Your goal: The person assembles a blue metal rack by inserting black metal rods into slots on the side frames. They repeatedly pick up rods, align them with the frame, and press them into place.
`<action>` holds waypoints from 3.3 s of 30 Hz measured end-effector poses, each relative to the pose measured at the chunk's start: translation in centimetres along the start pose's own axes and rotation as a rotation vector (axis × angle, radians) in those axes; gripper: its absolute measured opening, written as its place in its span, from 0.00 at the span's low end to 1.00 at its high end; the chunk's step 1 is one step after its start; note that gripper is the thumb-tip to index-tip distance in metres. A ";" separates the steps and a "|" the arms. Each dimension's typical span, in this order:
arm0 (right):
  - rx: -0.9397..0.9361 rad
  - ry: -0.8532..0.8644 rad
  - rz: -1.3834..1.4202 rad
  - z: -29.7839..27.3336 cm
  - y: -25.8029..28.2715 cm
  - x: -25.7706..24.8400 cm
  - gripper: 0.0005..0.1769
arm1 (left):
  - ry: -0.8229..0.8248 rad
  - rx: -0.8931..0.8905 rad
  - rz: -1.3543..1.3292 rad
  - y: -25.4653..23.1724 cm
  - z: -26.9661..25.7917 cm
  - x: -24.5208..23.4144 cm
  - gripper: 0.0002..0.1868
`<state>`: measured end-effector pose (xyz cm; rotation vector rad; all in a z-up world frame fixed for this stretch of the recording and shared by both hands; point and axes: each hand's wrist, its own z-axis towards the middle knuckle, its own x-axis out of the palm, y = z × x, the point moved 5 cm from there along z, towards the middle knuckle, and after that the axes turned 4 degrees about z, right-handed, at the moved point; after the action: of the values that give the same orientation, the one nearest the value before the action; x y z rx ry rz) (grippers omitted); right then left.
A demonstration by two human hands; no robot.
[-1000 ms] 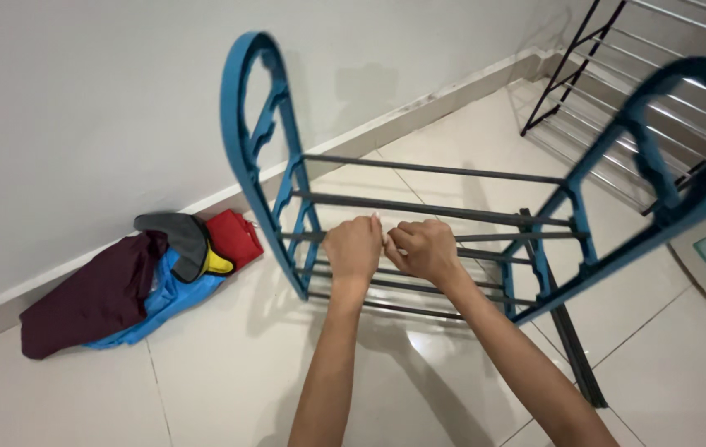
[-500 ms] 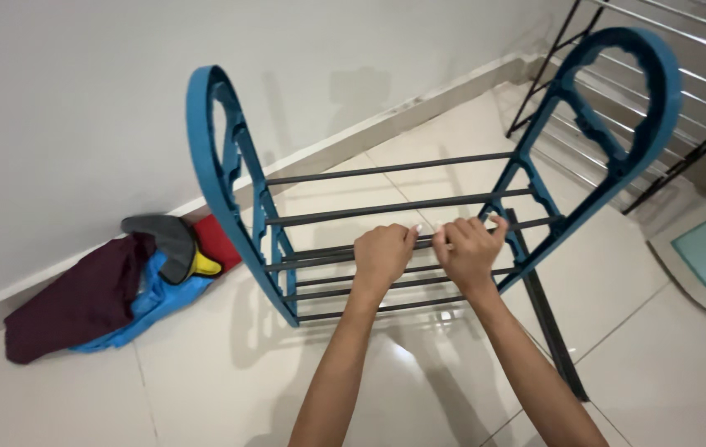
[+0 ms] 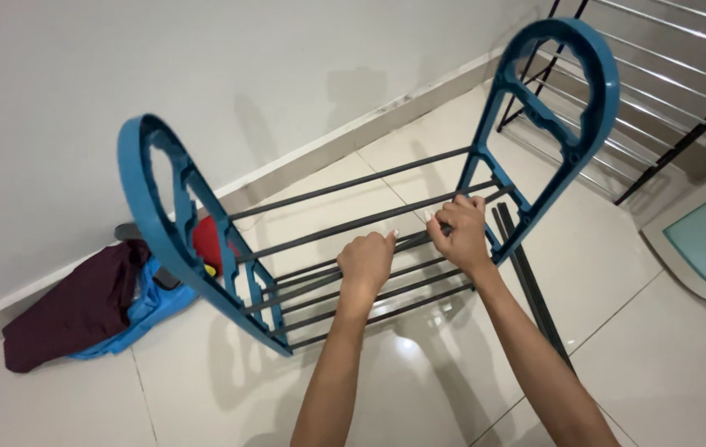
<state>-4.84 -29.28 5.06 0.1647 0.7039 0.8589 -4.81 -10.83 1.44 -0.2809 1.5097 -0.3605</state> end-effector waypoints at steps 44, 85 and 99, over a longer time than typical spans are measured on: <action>0.383 -0.187 0.357 2.4 -11.7 -3.7 0.25 | -0.081 0.167 -0.201 -9.4 -0.3 1.6 0.13; 0.664 0.099 0.239 -0.1 -14.7 1.2 0.26 | -0.081 0.184 -0.231 -12.7 6.8 1.4 0.29; 0.747 0.016 0.301 -1.0 -16.1 2.4 0.29 | -0.108 0.217 -0.242 -12.4 7.5 2.2 0.27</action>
<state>5.87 -38.20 -3.42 0.9515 1.0070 0.8454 2.05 -23.37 4.69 -0.3068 1.3200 -0.6863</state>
